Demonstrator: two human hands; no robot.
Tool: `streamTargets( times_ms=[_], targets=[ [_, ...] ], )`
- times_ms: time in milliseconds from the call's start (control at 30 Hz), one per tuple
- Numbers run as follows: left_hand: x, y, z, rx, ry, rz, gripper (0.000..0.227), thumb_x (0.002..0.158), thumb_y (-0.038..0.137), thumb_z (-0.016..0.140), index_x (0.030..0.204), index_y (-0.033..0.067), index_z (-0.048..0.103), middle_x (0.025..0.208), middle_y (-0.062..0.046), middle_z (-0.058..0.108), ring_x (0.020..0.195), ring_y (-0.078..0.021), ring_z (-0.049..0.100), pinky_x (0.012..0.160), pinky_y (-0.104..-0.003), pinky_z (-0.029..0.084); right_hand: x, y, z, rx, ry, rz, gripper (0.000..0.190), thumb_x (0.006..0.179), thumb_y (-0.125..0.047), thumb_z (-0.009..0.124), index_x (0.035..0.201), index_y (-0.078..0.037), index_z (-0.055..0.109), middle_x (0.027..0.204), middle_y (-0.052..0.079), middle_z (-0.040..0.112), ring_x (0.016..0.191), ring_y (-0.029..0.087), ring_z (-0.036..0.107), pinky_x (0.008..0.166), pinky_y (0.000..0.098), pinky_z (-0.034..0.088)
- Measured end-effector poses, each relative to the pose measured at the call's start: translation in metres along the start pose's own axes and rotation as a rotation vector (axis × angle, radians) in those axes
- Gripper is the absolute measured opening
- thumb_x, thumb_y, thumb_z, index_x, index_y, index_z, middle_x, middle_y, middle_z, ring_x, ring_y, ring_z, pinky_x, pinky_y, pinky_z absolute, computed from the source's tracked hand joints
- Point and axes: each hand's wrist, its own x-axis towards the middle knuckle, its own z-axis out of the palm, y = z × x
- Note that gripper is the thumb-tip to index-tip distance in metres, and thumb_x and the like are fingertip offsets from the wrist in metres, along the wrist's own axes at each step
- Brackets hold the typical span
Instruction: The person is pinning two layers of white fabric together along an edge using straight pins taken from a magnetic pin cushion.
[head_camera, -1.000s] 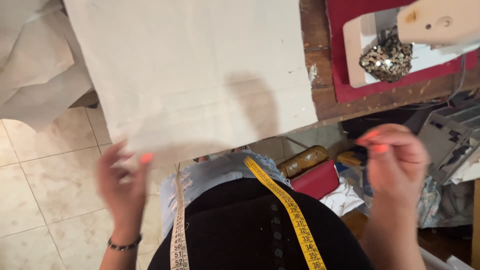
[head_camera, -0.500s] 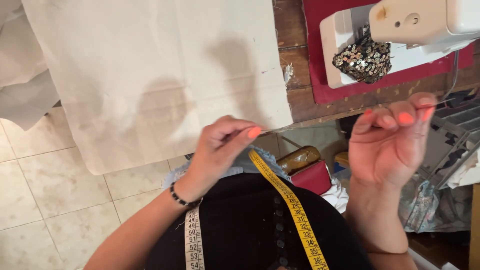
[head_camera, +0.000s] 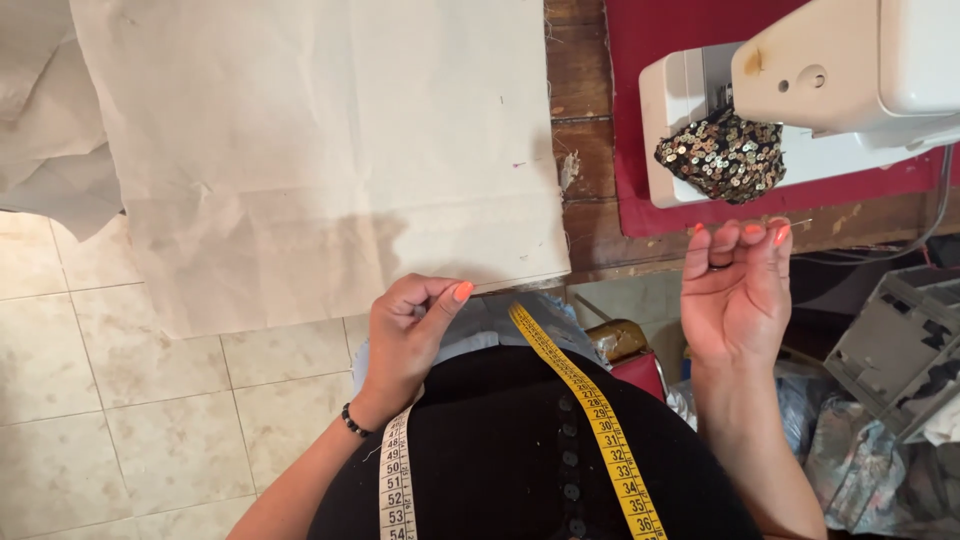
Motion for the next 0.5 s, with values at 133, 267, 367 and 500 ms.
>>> streamTargets(
  times_ms=[133, 267, 367, 500],
  targets=[
    [-0.001, 0.001, 0.008, 0.015, -0.011, 0.024, 0.011, 0.092, 0.02, 0.075, 0.087, 0.0097, 0.076, 0.079, 0.001, 0.07, 0.076, -0.009, 0.062, 0.071, -0.022, 0.053, 0.008, -0.005, -0.01, -0.017, 0.004, 0.013, 0.005, 0.103, -0.022, 0.07, 0.106, -0.022, 0.067, 0.092, -0.01, 0.069, 0.088, 0.007, 0.067, 0.106, 0.0322, 0.06],
    [-0.003, -0.002, 0.018, 0.075, -0.007, -0.115, 0.016, 0.09, 0.025, 0.075, 0.091, 0.0101, 0.08, 0.088, 0.0, 0.078, 0.084, -0.0096, 0.07, 0.076, -0.023, 0.057, 0.013, -0.014, -0.014, -0.035, -0.112, -0.013, 0.005, 0.105, -0.018, 0.07, 0.108, -0.021, 0.067, 0.09, -0.006, 0.064, 0.079, 0.005, 0.058, 0.084, 0.0244, 0.054],
    [-0.003, -0.028, 0.017, 0.399, -0.039, 0.176, 0.019, 0.092, 0.029, 0.072, 0.1, 0.013, 0.076, 0.094, 0.001, 0.077, 0.086, -0.0148, 0.069, 0.081, -0.029, 0.053, 0.016, -0.036, -0.006, -0.221, -0.069, -0.148, 0.013, 0.105, -0.014, 0.067, 0.099, -0.025, 0.065, 0.081, -0.008, 0.059, 0.063, 0.003, 0.047, 0.058, 0.0178, 0.036],
    [0.013, -0.04, 0.018, 0.942, -0.136, 0.821, 0.032, 0.096, 0.022, 0.076, 0.124, 0.0102, 0.068, 0.127, -0.002, 0.068, 0.121, -0.0255, 0.06, 0.106, -0.044, 0.047, 0.034, -0.079, -0.06, -0.488, -0.254, -0.6, 0.011, 0.118, -0.034, 0.062, 0.124, -0.025, 0.066, 0.084, -0.008, 0.052, 0.063, -0.001, 0.039, 0.058, 0.0197, 0.035]
  ],
)
